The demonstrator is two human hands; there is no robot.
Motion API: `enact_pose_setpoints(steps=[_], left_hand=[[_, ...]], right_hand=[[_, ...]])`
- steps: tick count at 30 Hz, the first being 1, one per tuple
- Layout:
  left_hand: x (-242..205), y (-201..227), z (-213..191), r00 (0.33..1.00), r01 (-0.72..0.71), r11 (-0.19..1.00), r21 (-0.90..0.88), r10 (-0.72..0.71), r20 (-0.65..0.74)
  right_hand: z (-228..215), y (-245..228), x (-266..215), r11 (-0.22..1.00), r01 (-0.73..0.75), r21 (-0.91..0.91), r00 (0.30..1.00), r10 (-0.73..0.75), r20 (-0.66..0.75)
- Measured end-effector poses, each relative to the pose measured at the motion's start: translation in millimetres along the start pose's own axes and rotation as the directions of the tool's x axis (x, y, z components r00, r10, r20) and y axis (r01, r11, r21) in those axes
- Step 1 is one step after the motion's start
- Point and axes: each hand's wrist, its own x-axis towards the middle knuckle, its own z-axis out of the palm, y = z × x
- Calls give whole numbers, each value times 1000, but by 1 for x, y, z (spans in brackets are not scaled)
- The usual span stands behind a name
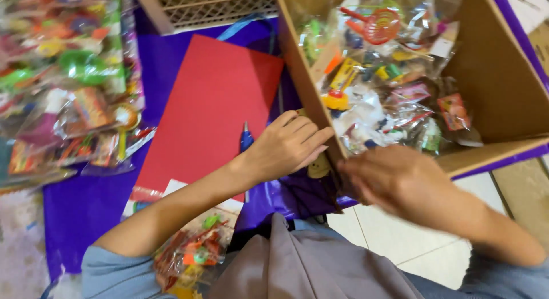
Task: The person applies hot glue to small toy packages and adheres them onto a white card. The person then picks up more toy packages from a cardboard box and applies hot glue to those as well, attaching them to another card.
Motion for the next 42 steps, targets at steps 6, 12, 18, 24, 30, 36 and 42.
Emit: enact_pose_setpoints(steps=[6,12,18,24,30,36,42], left_hand=[[-1,-1,29,1000,14,994,-108,-12,18],[-22,12,88,973,-11,960,-280,-54,-224],[-33,19,108,954,45,926,-376,-151,-259],[-31,21,110,941,43,925,-378,-165,-296],[-33,22,113,933,48,932,-359,-170,-318],[-36,20,113,932,43,934,-354,-165,-322],[-35,18,112,932,35,943,-332,-151,-330]], right_hand=[[11,86,-7,928,-103,-359,909,234,344],[61,110,8,942,23,-336,824,173,540],[103,125,-14,756,-12,-654,808,393,440],[87,145,-14,613,-78,-786,829,478,290],[85,157,-14,632,-140,-762,903,397,163],[23,121,24,907,-135,-399,800,337,496],[0,126,24,852,-310,-422,790,478,385]])
